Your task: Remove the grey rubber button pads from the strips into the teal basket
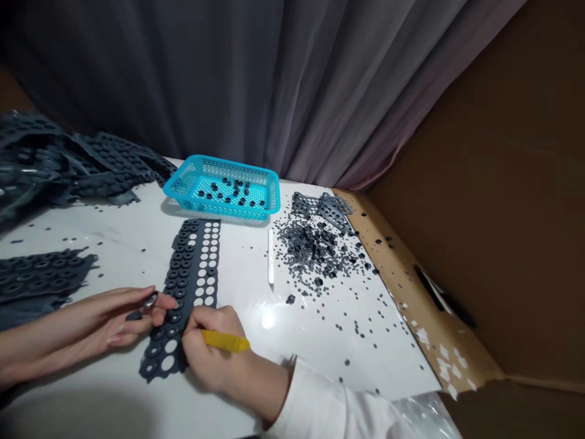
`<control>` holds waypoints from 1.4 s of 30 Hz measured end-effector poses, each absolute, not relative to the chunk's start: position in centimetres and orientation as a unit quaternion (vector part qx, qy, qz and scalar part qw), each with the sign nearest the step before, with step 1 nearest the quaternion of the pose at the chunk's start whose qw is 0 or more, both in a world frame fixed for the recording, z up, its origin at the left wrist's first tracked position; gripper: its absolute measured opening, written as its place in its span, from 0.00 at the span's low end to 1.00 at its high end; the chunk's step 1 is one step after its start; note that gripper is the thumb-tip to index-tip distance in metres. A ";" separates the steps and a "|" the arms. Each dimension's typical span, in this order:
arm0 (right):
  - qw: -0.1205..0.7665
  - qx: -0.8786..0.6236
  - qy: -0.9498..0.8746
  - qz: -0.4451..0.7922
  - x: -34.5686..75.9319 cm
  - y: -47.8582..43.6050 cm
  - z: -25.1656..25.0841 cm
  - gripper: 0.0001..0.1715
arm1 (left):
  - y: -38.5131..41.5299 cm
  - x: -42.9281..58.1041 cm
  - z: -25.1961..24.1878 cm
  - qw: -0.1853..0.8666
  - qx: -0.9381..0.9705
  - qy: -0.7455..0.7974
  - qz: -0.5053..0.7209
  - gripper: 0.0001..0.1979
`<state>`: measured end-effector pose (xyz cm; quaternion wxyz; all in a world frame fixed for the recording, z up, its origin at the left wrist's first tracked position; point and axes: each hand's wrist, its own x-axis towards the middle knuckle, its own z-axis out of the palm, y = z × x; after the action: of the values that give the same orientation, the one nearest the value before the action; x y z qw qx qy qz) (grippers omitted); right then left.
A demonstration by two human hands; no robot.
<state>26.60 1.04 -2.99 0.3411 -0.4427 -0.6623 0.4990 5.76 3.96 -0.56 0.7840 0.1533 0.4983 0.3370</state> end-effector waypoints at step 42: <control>0.312 -0.448 -0.687 0.480 26.6 0.7 -3.2 0.08 | 6.2 11.2 4.5 0.762 0.120 0.401 0.494 0.11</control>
<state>26.59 0.66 -3.19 0.3119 -0.4477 -0.6866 0.4805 11.17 6.25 4.49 0.7622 0.1202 0.4013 0.4935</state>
